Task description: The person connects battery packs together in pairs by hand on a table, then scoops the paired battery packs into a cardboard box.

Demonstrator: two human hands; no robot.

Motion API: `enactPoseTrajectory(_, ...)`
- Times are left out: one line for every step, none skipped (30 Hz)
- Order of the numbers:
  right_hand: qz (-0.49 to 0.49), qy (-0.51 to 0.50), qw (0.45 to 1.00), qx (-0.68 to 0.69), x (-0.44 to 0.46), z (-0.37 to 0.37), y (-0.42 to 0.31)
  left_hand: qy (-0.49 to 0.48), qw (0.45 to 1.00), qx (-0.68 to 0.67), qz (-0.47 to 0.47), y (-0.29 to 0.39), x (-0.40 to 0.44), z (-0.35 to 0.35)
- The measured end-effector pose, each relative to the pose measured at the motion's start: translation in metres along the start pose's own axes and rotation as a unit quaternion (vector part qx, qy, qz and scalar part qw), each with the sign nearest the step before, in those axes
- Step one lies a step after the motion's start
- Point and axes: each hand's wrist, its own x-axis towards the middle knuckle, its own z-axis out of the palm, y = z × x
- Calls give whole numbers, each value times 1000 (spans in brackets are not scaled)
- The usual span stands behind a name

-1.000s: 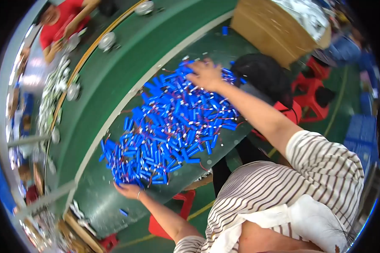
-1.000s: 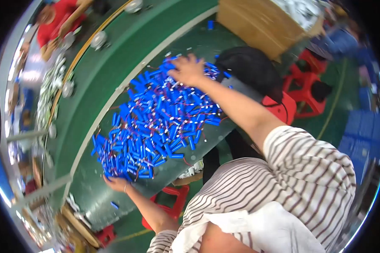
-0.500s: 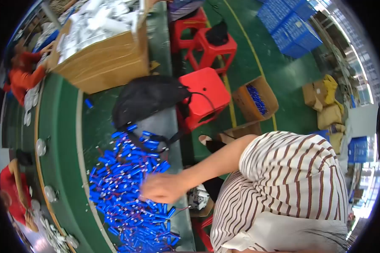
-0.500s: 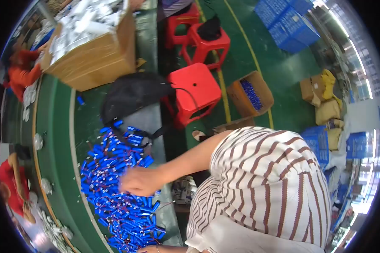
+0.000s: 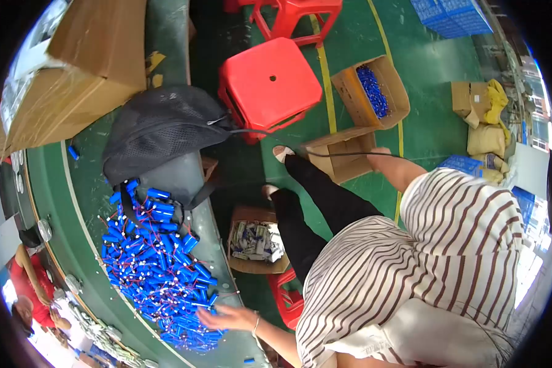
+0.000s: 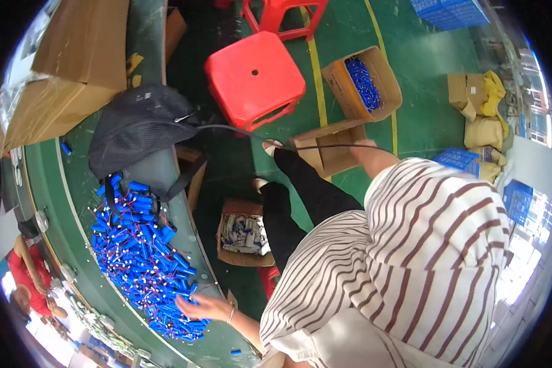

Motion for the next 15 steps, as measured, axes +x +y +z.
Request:
enactPoseTrajectory(140,-46,941,-305,11,-37,-51,-53,998,-32,33,17,-3,9)
enactPoseTrajectory(172,-5,948,-267,25,-34,-54,-109,993,26,47,27,-8,16)
enactPoseTrajectory(206,31,953,-221,31,-21,-51,-115,989,33,88,28,-11,29)
enactPoseTrajectory(209,31,963,-168,34,-6,-48,-63,982,75,159,23,-12,41)
enactPoseTrajectory(198,18,973,-121,27,16,-41,-62,977,80,186,12,-11,43)
enactPoseTrajectory(179,12,980,-81,30,29,-34,-56,974,82,203,7,-11,48)
enactPoseTrajectory(260,39,964,-28,45,61,-22,-53,972,95,210,0,-12,50)
enactPoseTrajectory(265,13,963,-44,68,101,11,-46,973,94,205,-5,-14,54)
enactPoseTrajectory(270,-20,961,-56,81,139,36,-36,970,105,218,-18,-17,60)
enactPoseTrajectory(241,-19,970,-28,77,152,29,-21,964,133,227,-19,-18,63)
enactPoseTrajectory(243,-28,969,-30,79,157,22,-12,964,138,229,-12,-19,63)
enactPoseTrajectory(239,-18,971,-12,83,169,15,-7,967,142,212,-9,-23,66)
enactPoseTrajectory(233,-6,972,5,90,179,15,-4,959,148,242,-4,-22,63)
enactPoseTrajectory(268,20,962,41,111,210,43,2,951,157,268,-6,-23,63)
enactPoseTrajectory(247,86,963,63,127,231,53,-21,951,191,243,10,-27,57)
